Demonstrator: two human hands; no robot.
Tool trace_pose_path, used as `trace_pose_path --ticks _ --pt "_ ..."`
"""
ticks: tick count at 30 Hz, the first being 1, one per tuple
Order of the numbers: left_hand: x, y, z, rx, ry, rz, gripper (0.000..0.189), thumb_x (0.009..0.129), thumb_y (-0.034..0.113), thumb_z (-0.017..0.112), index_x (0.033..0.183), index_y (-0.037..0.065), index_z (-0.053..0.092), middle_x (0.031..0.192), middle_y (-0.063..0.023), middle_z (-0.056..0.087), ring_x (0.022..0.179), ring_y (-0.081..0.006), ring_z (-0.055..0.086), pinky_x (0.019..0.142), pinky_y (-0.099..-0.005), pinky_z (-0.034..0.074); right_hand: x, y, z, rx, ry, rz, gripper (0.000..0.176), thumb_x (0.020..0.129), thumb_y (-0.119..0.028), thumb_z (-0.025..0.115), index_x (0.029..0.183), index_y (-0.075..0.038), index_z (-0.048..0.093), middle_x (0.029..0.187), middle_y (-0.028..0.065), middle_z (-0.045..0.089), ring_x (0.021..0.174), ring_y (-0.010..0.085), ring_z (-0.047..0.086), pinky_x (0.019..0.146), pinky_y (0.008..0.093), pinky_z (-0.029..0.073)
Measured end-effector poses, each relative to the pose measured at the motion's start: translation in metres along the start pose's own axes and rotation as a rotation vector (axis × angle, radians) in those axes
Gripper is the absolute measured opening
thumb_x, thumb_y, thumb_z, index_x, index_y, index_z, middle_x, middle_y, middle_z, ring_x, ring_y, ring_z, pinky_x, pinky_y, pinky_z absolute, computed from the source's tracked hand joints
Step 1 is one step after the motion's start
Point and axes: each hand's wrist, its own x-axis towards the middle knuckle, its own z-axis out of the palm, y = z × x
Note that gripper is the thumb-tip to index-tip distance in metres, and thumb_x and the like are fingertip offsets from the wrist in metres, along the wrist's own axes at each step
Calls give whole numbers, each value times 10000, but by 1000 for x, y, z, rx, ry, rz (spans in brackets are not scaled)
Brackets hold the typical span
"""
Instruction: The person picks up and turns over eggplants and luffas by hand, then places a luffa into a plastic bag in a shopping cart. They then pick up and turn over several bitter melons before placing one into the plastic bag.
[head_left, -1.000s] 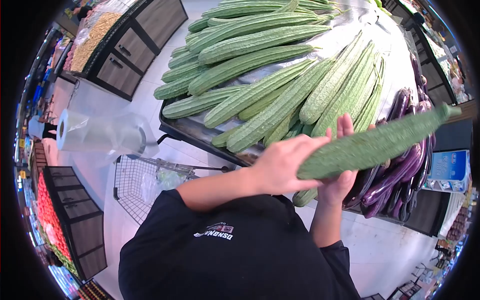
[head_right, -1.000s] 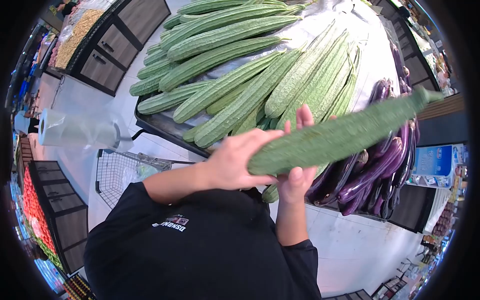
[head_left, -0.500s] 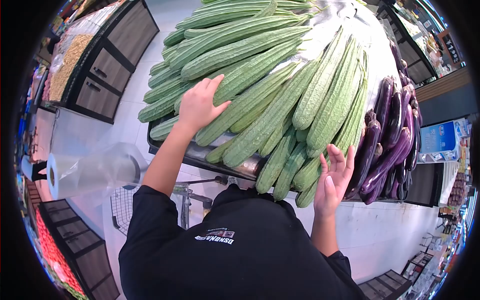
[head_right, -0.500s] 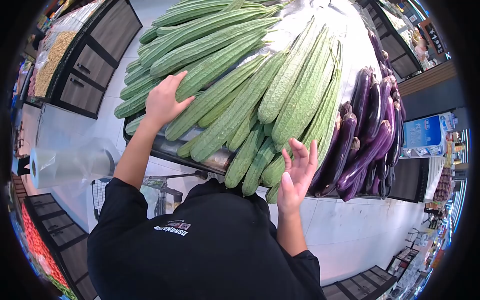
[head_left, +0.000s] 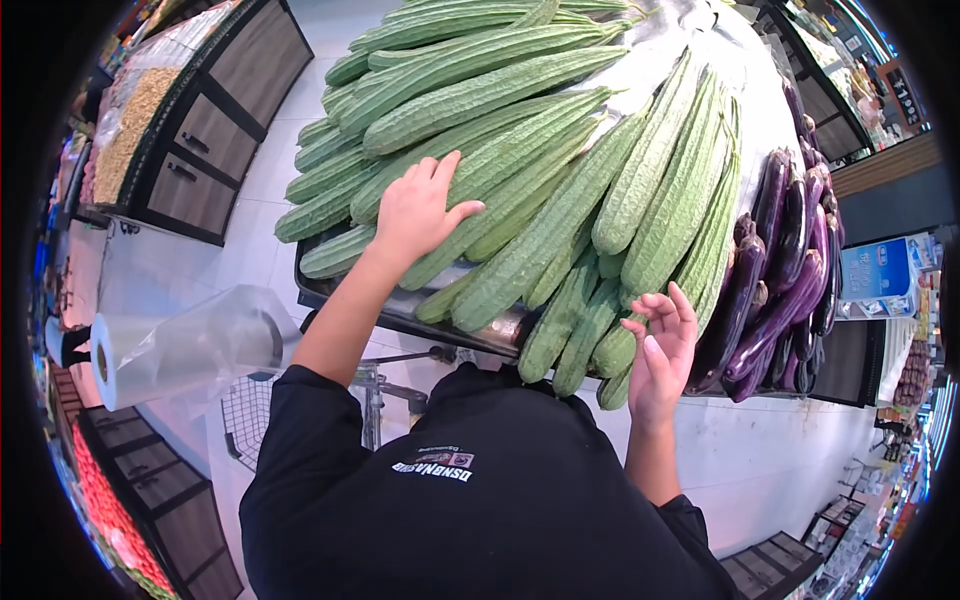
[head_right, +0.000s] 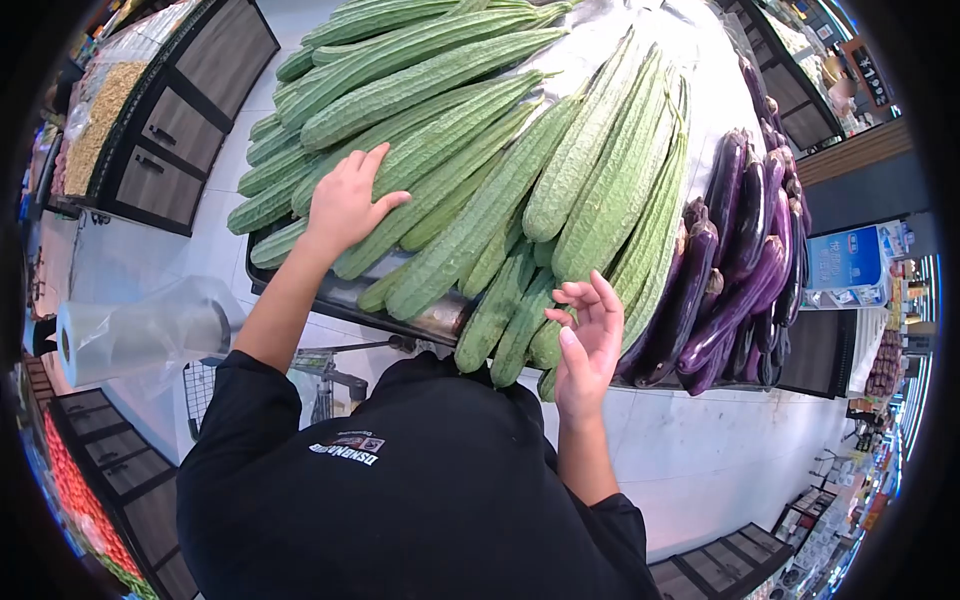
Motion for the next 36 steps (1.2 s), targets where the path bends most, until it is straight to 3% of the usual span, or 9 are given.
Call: trace_pose_path --ticks 5,7,9,13,17,20,27,36 --pt "-2 10 -1 -9 21 -14 745 852 510 712 1387 35 505 1104 -160 598 1039 -337 592 882 -432 505 1 1 -1 39 -10 0 664 872 -160 670 1461 -22 396 1222 124 553 1089 216 567 927 360 498" --pt "-8 24 -4 -15 318 62 693 848 408 750 1368 18 512 1143 -182 583 1063 -361 568 925 -452 477 0 2 -5 53 -11 2 656 874 -156 669 1457 -22 401 1211 126 559 1073 211 570 918 354 500" --pt "-24 53 -1 -206 333 164 644 833 303 775 1353 20 524 1199 -186 565 1110 -373 540 962 -460 454 -3 5 -7 67 -11 5 647 876 -151 667 1454 -21 405 1200 128 564 1056 206 574 908 347 502" --pt "-45 107 28 -274 158 245 734 825 258 774 1442 36 444 1306 -212 503 1188 -388 508 1004 -464 445 -5 9 -7 97 -7 28 620 887 -135 662 1439 -3 412 1160 129 581 1005 192 585 880 334 504" --pt "-42 115 46 -171 55 211 872 802 225 788 1526 57 334 1354 -243 457 1202 -401 506 1006 -467 458 -7 8 -5 132 -26 41 604 895 -117 659 1430 13 413 1122 128 596 970 184 592 881 327 502" --pt "-41 114 54 -195 10 173 878 794 190 789 1531 62 330 1346 -239 464 1198 -395 510 991 -445 474 -10 10 -8 115 -35 64 572 904 -85 641 1423 12 422 1105 124 599 959 180 591 884 326 501" --pt "-41 116 56 -257 -23 118 847 801 135 765 1529 57 338 1328 -239 475 1187 -404 516 979 -443 483 -18 13 -12 117 -25 100 518 911 -33 614 1399 10 446 1066 98 604 934 162 594 883 315 501" --pt "-37 106 43 -526 103 108 815 806 77 747 1520 32 358 1322 -235 476 1220 -402 499 1035 -444 427 -20 12 -17 128 13 111 486 916 -40 614 1379 2 472 1066 89 603 945 155 599 879 305 507"
